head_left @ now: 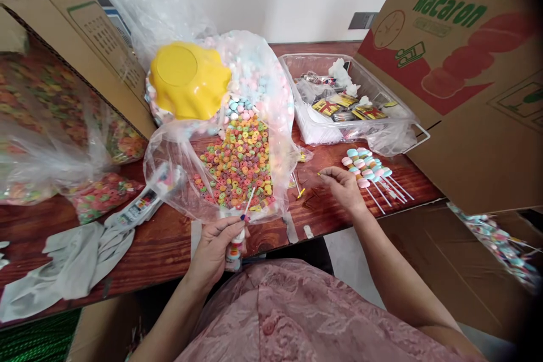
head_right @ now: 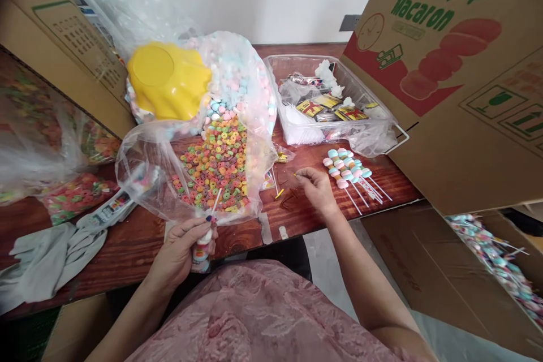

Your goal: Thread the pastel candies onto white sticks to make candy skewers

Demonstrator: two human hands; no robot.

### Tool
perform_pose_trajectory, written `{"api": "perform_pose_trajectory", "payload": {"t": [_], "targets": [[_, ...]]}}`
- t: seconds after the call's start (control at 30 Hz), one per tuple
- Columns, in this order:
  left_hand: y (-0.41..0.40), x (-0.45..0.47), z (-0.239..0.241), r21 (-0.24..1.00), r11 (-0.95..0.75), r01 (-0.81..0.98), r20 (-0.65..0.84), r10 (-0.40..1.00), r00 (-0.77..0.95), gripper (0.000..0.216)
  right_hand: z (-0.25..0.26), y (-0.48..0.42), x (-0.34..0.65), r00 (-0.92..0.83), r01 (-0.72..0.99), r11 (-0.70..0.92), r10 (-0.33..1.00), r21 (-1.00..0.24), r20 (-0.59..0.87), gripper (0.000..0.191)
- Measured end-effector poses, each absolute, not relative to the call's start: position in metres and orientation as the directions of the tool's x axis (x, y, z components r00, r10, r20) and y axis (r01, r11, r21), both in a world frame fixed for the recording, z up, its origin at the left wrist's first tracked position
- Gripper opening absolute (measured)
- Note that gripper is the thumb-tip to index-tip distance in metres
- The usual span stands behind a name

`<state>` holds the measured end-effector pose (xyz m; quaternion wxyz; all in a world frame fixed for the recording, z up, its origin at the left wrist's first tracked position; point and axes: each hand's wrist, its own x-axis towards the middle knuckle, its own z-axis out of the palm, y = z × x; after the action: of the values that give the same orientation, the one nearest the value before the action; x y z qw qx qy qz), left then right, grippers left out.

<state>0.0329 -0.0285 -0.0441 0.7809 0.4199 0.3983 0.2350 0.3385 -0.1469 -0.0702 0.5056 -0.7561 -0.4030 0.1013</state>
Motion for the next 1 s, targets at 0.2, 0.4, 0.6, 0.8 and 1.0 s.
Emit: {"api": "perform_pose_trajectory", "payload": {"t": [0.2,0.4,0.6,0.8,1.0], "targets": [[-0.034,0.061,-0.038,0.854,0.515,0.077,-0.469,0.695,0.545,0.033,-0.031,-0.146,0.274,0.602,0.359,0.167,0.711,-0.918,0.365,0.012],[-0.035,0.083,-0.035,0.908,0.404,-0.108,-0.269,0.762,0.588,0.023,-0.031,-0.119,0.197,0.231,0.781,0.207,0.780,-0.589,0.581,0.031],[-0.035,0.066,-0.042,0.911,0.400,-0.099,-0.270,0.760,0.591,0.022,-0.059,-0.111,0.197,0.231,0.692,0.220,0.835,-0.687,0.500,0.031],[-0.035,0.054,-0.049,0.925,0.376,-0.058,-0.277,0.771,0.574,0.028,-0.059,-0.107,0.193,0.216,0.641,0.212,0.872,-0.737,0.439,0.027],[-0.029,0.047,-0.054,0.964,0.264,-0.018,-0.212,0.809,0.549,0.029,-0.054,-0.113,0.186,0.344,0.694,0.144,0.795,-0.706,0.500,0.023]]}}
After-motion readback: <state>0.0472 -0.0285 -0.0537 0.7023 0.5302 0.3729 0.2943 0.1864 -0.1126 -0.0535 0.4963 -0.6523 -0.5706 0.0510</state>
